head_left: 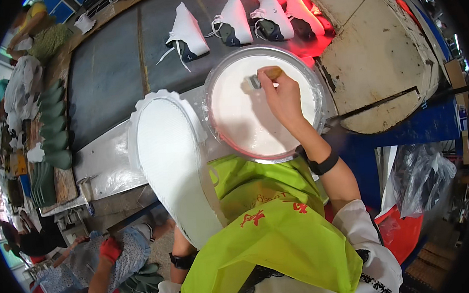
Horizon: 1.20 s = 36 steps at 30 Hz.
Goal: Applying glue or primer to the bottom of shoe soles using a brush on a manufacturing line.
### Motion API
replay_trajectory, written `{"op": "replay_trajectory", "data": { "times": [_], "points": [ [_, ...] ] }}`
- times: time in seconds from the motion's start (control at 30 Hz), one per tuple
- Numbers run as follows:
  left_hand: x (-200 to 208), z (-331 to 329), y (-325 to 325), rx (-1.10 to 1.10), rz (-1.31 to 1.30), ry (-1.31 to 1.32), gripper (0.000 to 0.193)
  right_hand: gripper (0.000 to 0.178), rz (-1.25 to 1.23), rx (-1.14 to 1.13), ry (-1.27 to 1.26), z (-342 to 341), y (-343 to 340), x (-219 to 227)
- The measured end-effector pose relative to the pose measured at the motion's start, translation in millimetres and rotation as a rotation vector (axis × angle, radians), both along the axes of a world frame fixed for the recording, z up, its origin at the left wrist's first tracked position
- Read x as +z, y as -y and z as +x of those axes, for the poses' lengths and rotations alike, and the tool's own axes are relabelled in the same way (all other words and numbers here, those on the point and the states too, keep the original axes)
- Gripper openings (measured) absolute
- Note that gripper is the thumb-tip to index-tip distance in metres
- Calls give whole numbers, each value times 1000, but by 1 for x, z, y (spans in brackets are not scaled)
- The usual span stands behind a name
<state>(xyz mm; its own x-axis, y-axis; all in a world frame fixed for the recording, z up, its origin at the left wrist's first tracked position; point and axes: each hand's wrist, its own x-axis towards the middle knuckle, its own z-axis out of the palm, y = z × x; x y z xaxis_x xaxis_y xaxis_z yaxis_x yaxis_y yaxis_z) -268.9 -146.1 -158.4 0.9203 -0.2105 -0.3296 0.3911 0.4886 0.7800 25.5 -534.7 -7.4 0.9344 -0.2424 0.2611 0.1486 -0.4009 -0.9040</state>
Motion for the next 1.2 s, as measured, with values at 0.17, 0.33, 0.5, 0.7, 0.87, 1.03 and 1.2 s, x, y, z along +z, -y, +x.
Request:
{"op": "replay_trajectory", "data": {
  "times": [0.17,0.33,0.5,0.7,0.87,1.03,1.2],
  "points": [
    [1,-6,-10,-33,166,61,51,21,-322,50,-186,-6,11,-19],
    [0,77,51,-15,333,126,51,21,-430,54,-159,1,15,-6],
    [7,132,71,89,27,-40,52,21,22,96,-1,7,27,29],
    [110,181,129,230,-150,-259,48,19,-96,147,-75,9,20,28],
    [116,191,137,200,-176,-357,48,21,456,448,-153,-27,-31,80],
    [129,190,143,90,-63,-280,54,27,425,433,-198,15,-54,69],
    [115,182,129,58,-95,-143,54,26,199,327,-192,29,-29,54]
  ]
}}
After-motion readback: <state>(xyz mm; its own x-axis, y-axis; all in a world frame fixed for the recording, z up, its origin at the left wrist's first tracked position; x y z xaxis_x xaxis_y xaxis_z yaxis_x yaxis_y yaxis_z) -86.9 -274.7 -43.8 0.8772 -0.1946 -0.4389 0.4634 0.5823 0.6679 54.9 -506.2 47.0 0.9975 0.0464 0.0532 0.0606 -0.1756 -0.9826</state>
